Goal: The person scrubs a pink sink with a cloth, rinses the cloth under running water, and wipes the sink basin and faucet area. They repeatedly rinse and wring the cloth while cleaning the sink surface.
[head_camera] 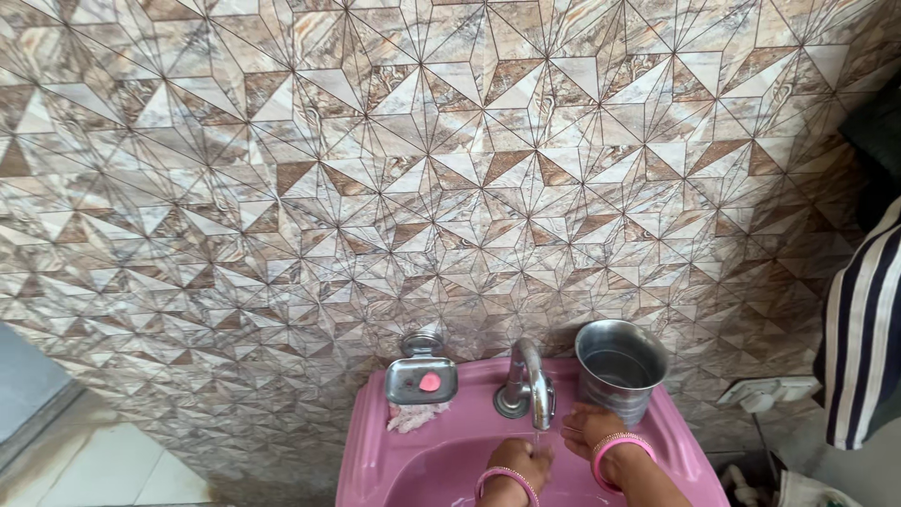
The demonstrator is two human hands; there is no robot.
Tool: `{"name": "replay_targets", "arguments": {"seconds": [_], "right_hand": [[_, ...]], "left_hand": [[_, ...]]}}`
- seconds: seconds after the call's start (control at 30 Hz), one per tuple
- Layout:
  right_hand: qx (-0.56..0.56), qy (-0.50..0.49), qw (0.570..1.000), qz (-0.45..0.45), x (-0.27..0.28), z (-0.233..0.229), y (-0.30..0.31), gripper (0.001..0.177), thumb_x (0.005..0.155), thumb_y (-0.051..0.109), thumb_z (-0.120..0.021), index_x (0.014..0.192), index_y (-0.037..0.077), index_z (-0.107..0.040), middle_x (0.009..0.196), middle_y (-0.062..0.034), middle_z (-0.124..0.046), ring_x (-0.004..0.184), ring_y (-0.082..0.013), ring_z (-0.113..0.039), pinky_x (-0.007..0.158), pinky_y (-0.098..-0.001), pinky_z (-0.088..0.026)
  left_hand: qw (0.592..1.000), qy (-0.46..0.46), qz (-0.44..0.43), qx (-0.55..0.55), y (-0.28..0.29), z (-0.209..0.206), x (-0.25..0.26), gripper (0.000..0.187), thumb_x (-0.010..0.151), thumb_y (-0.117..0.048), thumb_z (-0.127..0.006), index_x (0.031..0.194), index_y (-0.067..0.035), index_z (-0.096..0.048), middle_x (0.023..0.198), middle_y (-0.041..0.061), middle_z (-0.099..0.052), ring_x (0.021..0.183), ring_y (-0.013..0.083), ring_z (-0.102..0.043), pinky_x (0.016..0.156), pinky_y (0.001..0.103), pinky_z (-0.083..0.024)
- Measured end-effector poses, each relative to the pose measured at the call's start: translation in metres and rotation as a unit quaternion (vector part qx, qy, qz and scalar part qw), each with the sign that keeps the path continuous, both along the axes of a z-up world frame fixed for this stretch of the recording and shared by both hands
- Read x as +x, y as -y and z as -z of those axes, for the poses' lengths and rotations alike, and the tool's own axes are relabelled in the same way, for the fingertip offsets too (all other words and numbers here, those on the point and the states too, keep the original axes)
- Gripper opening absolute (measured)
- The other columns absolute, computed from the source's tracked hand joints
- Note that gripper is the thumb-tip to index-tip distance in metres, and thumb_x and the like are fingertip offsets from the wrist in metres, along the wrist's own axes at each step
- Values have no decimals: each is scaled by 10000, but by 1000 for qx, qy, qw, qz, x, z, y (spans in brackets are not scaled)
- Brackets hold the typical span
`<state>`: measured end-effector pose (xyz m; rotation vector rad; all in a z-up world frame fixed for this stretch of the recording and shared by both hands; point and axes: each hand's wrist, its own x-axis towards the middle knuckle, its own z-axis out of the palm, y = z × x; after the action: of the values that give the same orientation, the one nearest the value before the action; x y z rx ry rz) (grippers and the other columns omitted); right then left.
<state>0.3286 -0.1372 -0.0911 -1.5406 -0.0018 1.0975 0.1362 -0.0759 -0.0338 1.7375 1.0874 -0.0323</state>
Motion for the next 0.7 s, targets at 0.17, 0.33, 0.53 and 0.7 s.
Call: {"name": "replay_targets", "arguments": {"seconds": [0.17, 0.33, 0.53, 0.7], "right_hand": [[26, -52, 998, 10, -2, 2, -12, 427, 996, 33, -530, 1422, 28, -555, 1283, -171, -700, 1157, -312, -690, 991, -447, -573], [56, -74, 996, 3, 3, 10, -15, 413, 1016, 64, -418, 1402, 0, -549, 1257, -180, -719, 1121, -321, -717, 981, -454, -576], [32, -69, 997, 22, -13, 14, -22, 371, 1015, 41, -490, 1372, 14, -591, 1246, -205, -689, 1112, -324, -689, 986, -454, -583], [33, -66, 997, -1, -6, 48, -27, 322, 1007, 81, -471, 1238, -28, -667, 1129, -195, -740, 954, -310, -717, 849, -433, -596]], "left_hand": [[990, -7, 112, 89, -13, 50, -5, 297, 922, -348, -650, 1067, -108, -745, 1166, 168, -710, 1140, 328, -664, 1020, 413, -505], [982, 25, 132, 136, -18, 79, -6, 275, 919, -302, -647, 1074, -101, -752, 1162, 178, -707, 1150, 339, -660, 1030, 411, -508], [987, 65, 91, 118, -9, 66, -6, 212, 939, -207, -601, 1070, -128, -747, 1119, 129, -740, 1121, 291, -696, 1011, 381, -523], [983, 115, 47, 136, 5, 40, -8, 185, 951, -168, -619, 1027, -105, -776, 1073, 128, -750, 1058, 280, -713, 960, 374, -541]]}}
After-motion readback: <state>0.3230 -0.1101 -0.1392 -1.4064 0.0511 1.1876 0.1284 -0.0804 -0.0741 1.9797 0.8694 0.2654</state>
